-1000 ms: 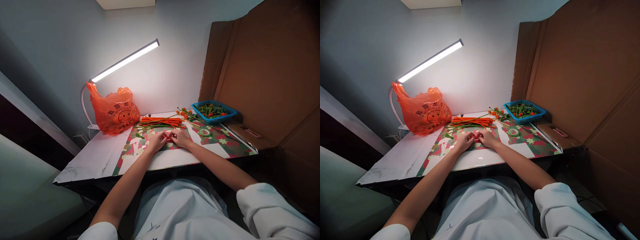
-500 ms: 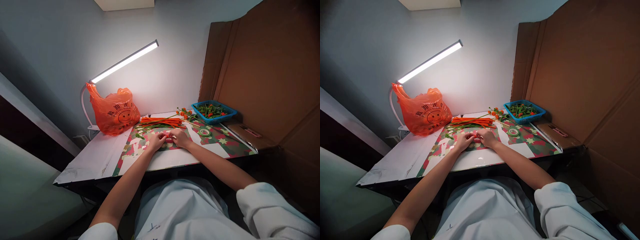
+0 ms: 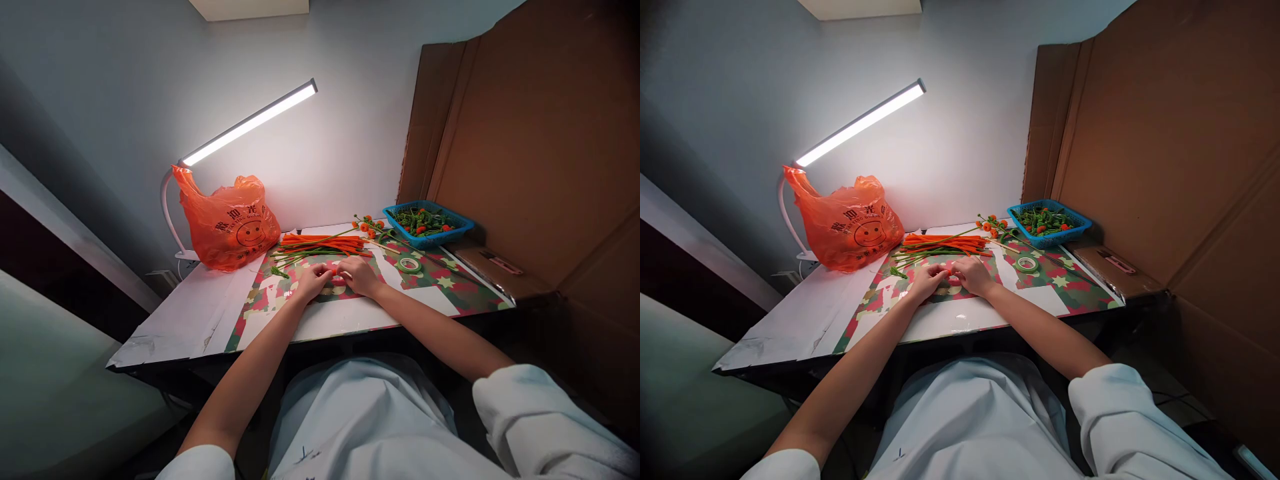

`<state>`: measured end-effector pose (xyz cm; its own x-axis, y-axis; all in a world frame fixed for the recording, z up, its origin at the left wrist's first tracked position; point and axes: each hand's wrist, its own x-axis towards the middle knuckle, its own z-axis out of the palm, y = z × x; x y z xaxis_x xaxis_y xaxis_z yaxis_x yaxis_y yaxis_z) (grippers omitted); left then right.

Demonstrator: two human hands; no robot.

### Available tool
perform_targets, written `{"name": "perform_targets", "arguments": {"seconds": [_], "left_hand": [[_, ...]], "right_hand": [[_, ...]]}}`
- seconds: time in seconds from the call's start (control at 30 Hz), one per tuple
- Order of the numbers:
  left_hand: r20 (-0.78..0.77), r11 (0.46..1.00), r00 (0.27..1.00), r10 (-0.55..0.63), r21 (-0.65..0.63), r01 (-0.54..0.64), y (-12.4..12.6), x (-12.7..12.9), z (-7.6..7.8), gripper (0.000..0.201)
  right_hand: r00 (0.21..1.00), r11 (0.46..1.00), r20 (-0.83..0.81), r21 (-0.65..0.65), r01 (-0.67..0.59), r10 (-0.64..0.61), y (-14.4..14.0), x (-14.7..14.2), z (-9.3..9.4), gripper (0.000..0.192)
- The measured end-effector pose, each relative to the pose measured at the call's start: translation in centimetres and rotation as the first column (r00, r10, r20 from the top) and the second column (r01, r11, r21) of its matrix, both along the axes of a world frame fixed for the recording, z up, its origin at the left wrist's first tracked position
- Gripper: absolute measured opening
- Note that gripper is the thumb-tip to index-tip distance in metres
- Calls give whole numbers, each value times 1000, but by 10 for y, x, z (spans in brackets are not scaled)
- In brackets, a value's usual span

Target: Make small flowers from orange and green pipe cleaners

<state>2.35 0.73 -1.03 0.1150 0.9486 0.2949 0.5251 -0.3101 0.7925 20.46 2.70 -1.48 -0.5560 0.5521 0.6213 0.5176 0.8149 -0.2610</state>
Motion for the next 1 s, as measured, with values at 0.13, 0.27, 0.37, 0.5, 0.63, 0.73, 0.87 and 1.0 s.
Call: {"name": "perform_targets", "arguments": {"seconds": [0.13, 0.27, 0.37, 0.5, 0.63, 0.73, 0.87, 1.0], "left_hand": [[44, 999, 999, -19, -34, 21, 0, -1, 0, 29], [69, 999, 998, -7, -52, 11, -1, 0, 1, 28], [54, 999, 999, 11, -40, -8, -1, 1, 2, 27], [50, 999, 999, -10, -49, 12, -4, 0, 6, 29], [112, 980, 994, -8, -197, 30, -11, 0, 12, 29], [184, 948, 983, -11, -312, 69, -15, 1, 16, 27], [276, 938, 960, -57, -314, 146, -15, 0, 17, 26], [363, 919, 929, -73, -337, 204, -10, -4, 12, 25]], "right_hand": [[1000, 1000, 9, 6, 0, 0, 0, 0, 0, 17], [1000, 1000, 14, 13, 1, -1, -1, 0, 1, 17], [1000, 1000, 11, 11, -5, 4, 0, 0, 0, 17], [1000, 1000, 21, 18, -3, 3, 0, 0, 0, 18], [1000, 997, 10, 72, -8, 7, 1, 2, -1, 22], [999, 996, -1, 82, -43, 43, 2, 4, -1, 27], [996, 995, -5, 44, -90, 90, 6, 3, -4, 32], [993, 993, -32, 30, -114, 115, 8, 2, -5, 32]]}}
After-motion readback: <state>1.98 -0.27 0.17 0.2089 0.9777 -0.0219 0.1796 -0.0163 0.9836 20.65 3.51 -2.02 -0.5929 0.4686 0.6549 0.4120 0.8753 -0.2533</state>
